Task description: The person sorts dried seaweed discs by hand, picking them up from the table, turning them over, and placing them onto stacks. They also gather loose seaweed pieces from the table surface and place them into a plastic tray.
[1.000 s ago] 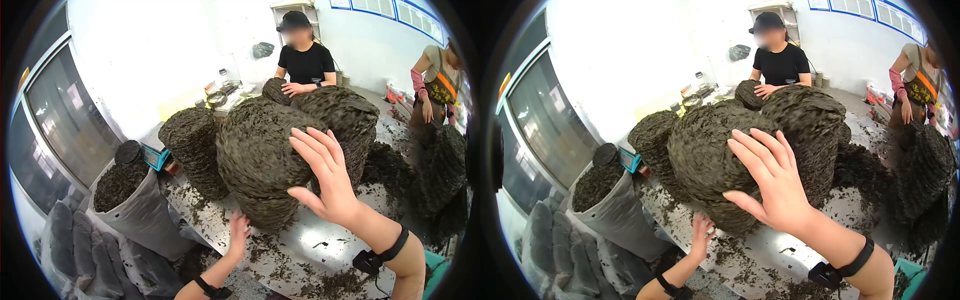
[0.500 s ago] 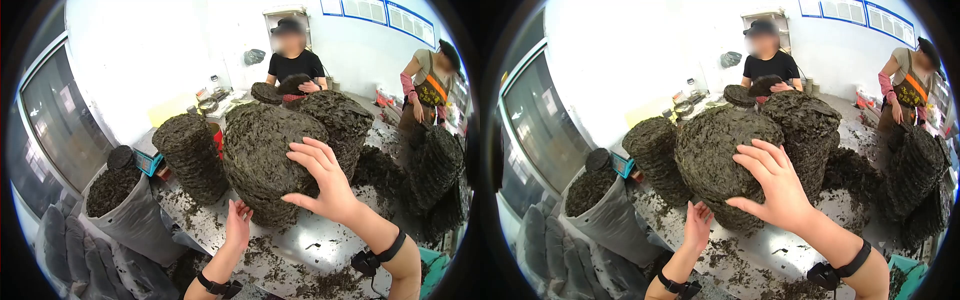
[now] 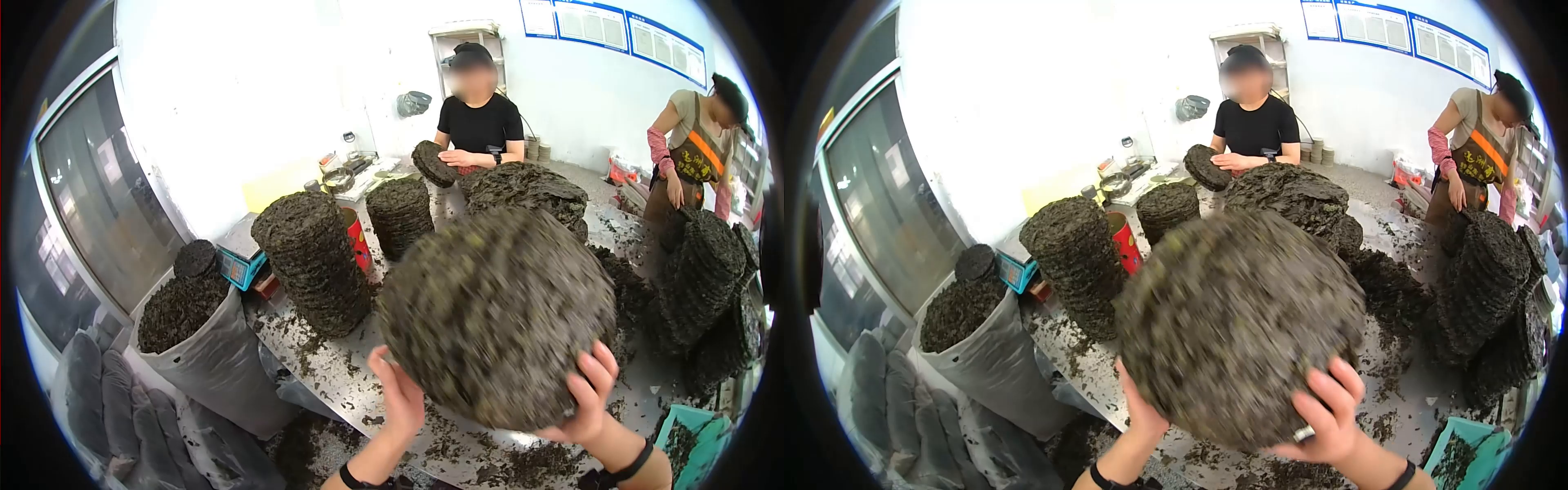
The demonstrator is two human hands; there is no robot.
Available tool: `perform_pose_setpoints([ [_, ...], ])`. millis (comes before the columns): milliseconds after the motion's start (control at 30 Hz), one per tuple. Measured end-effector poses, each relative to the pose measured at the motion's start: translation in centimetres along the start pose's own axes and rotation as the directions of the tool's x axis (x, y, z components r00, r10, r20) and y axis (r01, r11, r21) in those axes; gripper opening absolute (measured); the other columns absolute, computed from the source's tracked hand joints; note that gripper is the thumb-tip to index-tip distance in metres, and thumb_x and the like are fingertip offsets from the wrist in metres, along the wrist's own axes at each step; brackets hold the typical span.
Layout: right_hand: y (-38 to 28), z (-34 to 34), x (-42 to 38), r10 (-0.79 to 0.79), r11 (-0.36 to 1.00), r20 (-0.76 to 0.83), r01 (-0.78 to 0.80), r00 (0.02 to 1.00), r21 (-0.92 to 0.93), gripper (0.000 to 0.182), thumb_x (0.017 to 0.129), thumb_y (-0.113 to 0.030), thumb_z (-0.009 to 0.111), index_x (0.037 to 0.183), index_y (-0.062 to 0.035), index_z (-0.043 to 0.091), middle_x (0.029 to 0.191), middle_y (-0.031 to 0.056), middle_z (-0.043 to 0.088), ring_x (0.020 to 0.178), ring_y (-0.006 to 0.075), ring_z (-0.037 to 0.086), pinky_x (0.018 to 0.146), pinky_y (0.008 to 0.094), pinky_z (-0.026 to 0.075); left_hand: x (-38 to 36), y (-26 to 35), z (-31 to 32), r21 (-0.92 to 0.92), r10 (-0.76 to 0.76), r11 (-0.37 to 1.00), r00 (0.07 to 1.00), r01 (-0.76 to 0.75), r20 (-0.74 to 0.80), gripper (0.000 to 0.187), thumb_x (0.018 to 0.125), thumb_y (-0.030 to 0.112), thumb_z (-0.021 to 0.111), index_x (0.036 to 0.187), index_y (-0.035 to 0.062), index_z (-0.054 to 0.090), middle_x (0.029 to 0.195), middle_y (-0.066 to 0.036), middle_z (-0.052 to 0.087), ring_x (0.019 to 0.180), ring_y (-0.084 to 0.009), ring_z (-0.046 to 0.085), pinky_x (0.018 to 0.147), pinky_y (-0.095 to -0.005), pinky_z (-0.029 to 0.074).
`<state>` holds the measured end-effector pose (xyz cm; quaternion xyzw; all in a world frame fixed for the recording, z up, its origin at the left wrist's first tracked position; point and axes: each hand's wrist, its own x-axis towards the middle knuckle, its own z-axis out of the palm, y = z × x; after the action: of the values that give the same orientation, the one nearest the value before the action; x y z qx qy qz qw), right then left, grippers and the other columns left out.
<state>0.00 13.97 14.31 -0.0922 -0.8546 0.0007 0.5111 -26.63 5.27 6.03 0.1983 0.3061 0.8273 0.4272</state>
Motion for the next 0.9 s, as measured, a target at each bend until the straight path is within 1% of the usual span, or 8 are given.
perform_pose_setpoints([
  [133,-2.9,-5.6,-11.1,0.105,0.988,0.03,-0.101,0.994,-0.121,0.083,0.074,-0.061,0.07,0.132,-0.0071,0.045,0.136,0.0159,0.041,0.129,0.0393,0.034,0.104,0.0542,0.028,-6.0,-6.7,-0.7,0.097,-0.263,0.953,0.941,0.289,-0.214,0.059,0.093,0.058,0.045,0.135,0.0222,0.025,0.126,0.001,0.034,0.1,-0.011,0.044,0.083,-0.0288,0.04],
  [200,-4.4,-8.0,-10.4,0.039,0.996,0.16,-0.026,0.986,-0.082,0.076,0.08,-0.049,0.071,0.125,0.0091,0.05,0.13,0.0302,0.046,0.122,0.0483,0.043,0.1,0.0565,0.036,-10.1,-8.5,-1.0,0.746,0.009,0.658,0.992,-0.099,0.124,0.055,0.096,0.054,0.043,0.135,0.0197,0.025,0.119,0.0,0.037,0.085,-0.008,0.041,0.064,-0.029,0.038],
  [233,-5.6,-8.1,-10.7,0.15,0.983,0.193,-0.124,0.97,-0.138,0.076,0.079,-0.053,0.068,0.121,0.0075,0.052,0.129,0.0266,0.047,0.122,0.0458,0.041,0.1,0.0549,0.034,-10.1,-11.4,-2.0,0.167,-0.439,0.866,0.877,0.471,-0.193,0.052,0.097,0.05,0.041,0.134,0.0175,0.024,0.111,-0.001,0.039,0.074,-0.007,0.034,0.055,-0.0284,0.029],
  [400,-5.6,-6.3,-12.5,0.308,0.945,0.19,-0.276,0.932,-0.175,0.073,0.081,-0.05,0.068,0.131,-0.0011,0.047,0.134,0.0223,0.045,0.126,0.0431,0.039,0.104,0.0534,0.031,-8.6,-10.6,1.7,0.188,-0.475,0.839,0.856,0.511,-0.206,0.052,0.097,0.052,0.041,0.133,0.0194,0.022,0.11,-0.001,0.042,0.084,-0.0095,0.041,0.065,-0.0281,0.035],
  [467,-5.0,-5.3,-11.7,0.355,0.93,0.193,-0.324,0.915,-0.174,0.073,0.08,-0.047,0.071,0.133,-0.0031,0.046,0.135,0.0207,0.045,0.126,0.0433,0.039,0.103,0.0543,0.03,-7.7,-9.7,3.0,0.082,-0.537,0.801,0.773,0.593,-0.339,0.088,0.091,0.062,0.046,0.151,0.0134,0.004,0.157,-0.001,-0.004,0.142,-0.0206,0.01,0.112,-0.0337,0.008],
  [667,-3.0,-1.9,-8.4,0.477,0.878,0.346,-0.452,0.808,-0.155,0.072,0.063,-0.043,0.083,0.119,-0.0074,0.055,0.13,0.0152,0.047,0.123,0.0388,0.039,0.102,0.0545,0.03,-5.9,-13.7,-4.0,-0.046,-0.545,0.829,0.788,0.557,-0.286,0.062,0.094,0.059,0.041,0.138,0.0175,0.03,0.141,-0.005,0.035,0.129,-0.0197,0.036,0.107,-0.0357,0.031],
  [800,-1.9,1.1,-11.0,0.46,0.886,0.437,-0.428,0.773,-0.177,0.079,0.056,-0.037,0.086,0.125,-0.0131,0.056,0.133,0.0081,0.048,0.127,0.0327,0.039,0.107,0.0553,0.026,-6.6,-12.0,-2.9,0.311,-0.105,0.918,0.908,0.245,-0.407,0.061,0.099,0.052,0.035,0.134,0.0026,0.04,0.145,-0.012,0.027,0.133,-0.0241,0.031,0.109,-0.0383,0.026],
  [900,-1.6,1.4,-11.2,0.473,0.878,0.379,-0.46,0.796,-0.129,0.08,0.055,-0.038,0.086,0.123,-0.0113,0.055,0.132,0.0103,0.048,0.125,0.0356,0.039,0.104,0.0559,0.029,-8.3,-9.3,-1.8,0.883,0.189,0.47,0.976,0.006,-0.107,0.053,0.099,0.041,0.044,0.137,0.0045,0.035,0.144,-0.019,0.024,0.133,-0.0305,0.03,0.108,-0.0442,0.028],
])
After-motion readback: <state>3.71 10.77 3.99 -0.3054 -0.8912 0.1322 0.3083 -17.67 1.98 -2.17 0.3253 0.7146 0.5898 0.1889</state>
